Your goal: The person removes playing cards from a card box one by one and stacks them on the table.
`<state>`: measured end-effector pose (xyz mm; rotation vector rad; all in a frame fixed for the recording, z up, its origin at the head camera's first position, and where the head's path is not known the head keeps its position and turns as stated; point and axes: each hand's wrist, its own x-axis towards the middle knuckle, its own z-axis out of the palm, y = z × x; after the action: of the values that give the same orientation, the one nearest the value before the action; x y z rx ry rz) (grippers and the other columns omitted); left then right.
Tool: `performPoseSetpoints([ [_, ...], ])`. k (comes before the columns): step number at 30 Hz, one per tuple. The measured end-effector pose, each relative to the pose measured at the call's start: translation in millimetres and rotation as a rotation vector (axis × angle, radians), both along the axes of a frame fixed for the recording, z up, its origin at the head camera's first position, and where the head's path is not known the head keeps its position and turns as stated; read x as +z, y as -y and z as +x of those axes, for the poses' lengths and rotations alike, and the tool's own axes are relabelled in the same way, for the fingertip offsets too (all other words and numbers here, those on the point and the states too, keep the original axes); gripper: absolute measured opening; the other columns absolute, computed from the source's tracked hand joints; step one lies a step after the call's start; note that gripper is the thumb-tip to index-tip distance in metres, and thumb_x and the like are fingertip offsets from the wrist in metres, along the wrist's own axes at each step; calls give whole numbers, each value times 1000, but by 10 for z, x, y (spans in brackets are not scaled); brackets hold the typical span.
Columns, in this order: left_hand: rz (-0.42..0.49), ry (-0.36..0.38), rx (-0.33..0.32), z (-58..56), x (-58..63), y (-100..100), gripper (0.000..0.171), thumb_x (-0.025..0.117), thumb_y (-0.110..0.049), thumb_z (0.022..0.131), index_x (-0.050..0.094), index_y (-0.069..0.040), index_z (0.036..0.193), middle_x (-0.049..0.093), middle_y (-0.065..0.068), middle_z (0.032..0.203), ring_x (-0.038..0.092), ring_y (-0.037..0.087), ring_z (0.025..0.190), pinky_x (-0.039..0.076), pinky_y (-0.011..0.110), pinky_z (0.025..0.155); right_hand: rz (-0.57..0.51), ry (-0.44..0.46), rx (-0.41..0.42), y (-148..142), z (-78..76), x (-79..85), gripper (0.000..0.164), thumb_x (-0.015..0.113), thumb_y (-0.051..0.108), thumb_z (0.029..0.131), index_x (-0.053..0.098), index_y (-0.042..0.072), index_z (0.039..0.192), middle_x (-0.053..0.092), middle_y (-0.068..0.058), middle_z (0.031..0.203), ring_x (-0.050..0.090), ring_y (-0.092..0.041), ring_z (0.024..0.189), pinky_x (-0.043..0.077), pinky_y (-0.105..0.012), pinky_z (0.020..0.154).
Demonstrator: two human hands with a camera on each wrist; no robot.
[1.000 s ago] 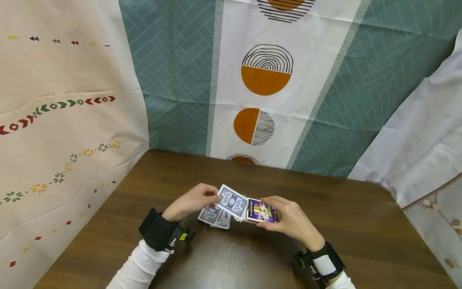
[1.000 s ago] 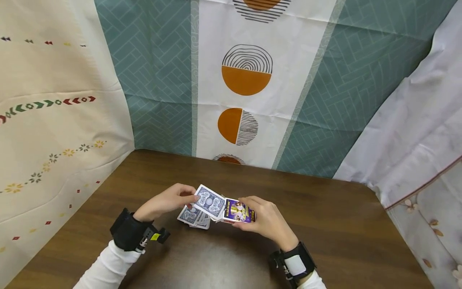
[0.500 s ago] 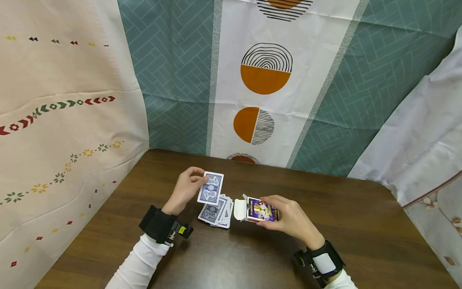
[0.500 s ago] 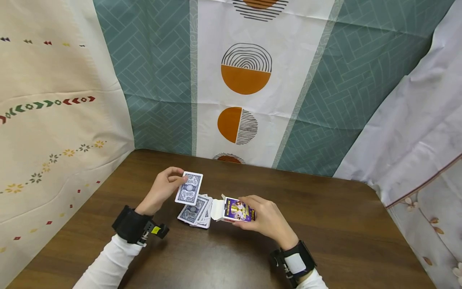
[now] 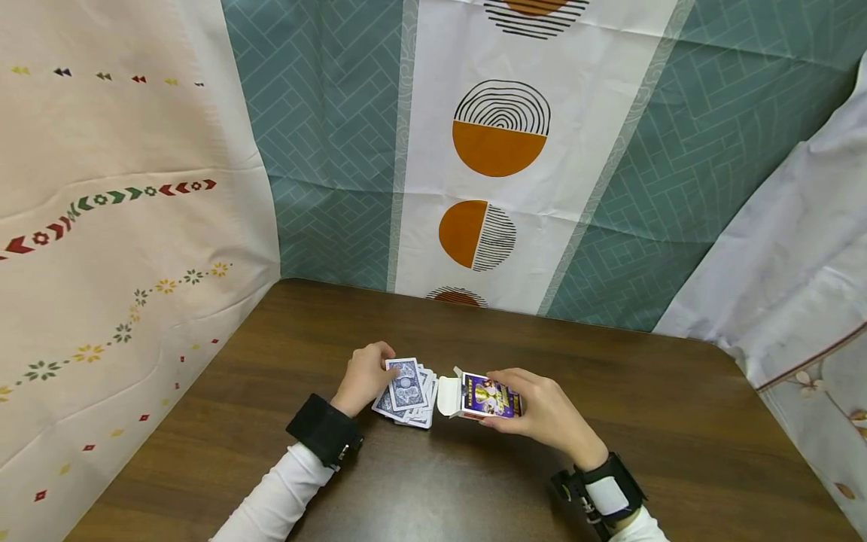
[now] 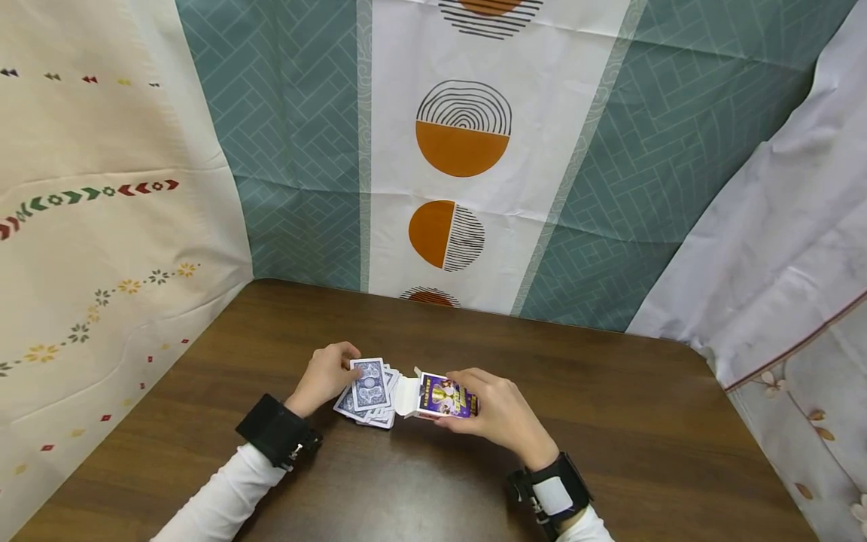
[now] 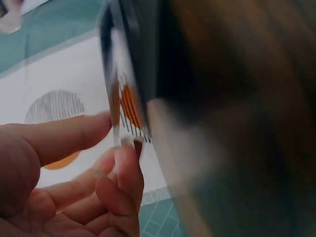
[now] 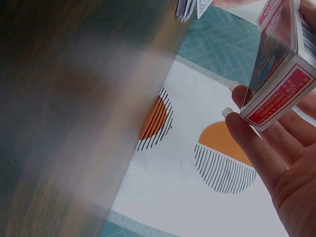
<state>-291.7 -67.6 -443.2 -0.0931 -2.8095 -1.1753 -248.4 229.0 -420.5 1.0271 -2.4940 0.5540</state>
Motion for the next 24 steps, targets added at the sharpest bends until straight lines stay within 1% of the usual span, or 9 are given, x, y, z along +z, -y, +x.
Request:
performPoseSetpoints([
  [3,-49,-23,-16,9,-27,-14,26,76,-4,80,66,2,103,69,16,93,58,22,74,47,34,65,1,5,3,17,5,-7,61,82,50,71,67,10,115,69,-1,107,59,-4,81,49,-19,66],
  [5,-59,-21,-32,10,-42,-18,27,75,-5,80,66,2,104,70,17,102,61,25,82,50,39,72,2,7,2,26,8,-13,61,81,50,71,68,10,115,70,-1,107,60,-4,81,50,-19,66],
  [8,-71,-17,-67,4,-61,-14,28,74,-4,81,67,3,107,69,18,108,65,30,96,51,44,84,3,3,2,34,11,-29,61,81,51,71,68,10,115,70,-1,107,61,-5,82,50,-20,67],
  [11,-90,-32,-89,23,-36,-16,27,72,-5,84,67,3,109,68,18,108,63,32,103,50,46,88,3,-5,4,37,14,-40,61,82,49,71,68,10,114,70,-1,107,62,-6,83,51,-21,68],
  [13,-65,-51,-114,58,25,-39,20,70,-6,85,69,1,104,69,15,101,63,29,96,50,41,82,2,-10,7,36,16,-45,61,82,49,70,68,10,114,70,-1,107,62,-6,84,51,-22,69],
  [16,24,-59,-209,172,191,-115,9,70,-12,86,72,-5,91,66,7,83,57,21,77,45,32,67,-1,-12,9,40,22,-39,61,82,50,71,68,9,114,70,-2,108,63,-7,85,52,-22,69],
  [18,85,-40,-289,266,290,-200,10,71,-17,86,73,-8,83,62,2,74,51,16,69,39,26,60,-5,-15,11,44,27,-31,62,81,51,71,68,9,114,70,-2,107,63,-7,85,52,-21,69],
  [20,106,-21,-343,361,353,-297,14,72,-22,85,73,-10,77,58,0,71,46,14,67,35,24,58,-13,-23,21,52,32,-19,62,80,52,71,68,10,114,70,-2,107,64,-8,85,52,-21,68],
  [24,68,-56,-320,464,325,-472,24,74,-25,82,69,-9,65,56,-2,68,44,13,72,33,25,63,-18,-64,52,75,36,-3,61,80,53,71,68,11,114,69,-1,107,65,-7,85,52,-21,68],
])
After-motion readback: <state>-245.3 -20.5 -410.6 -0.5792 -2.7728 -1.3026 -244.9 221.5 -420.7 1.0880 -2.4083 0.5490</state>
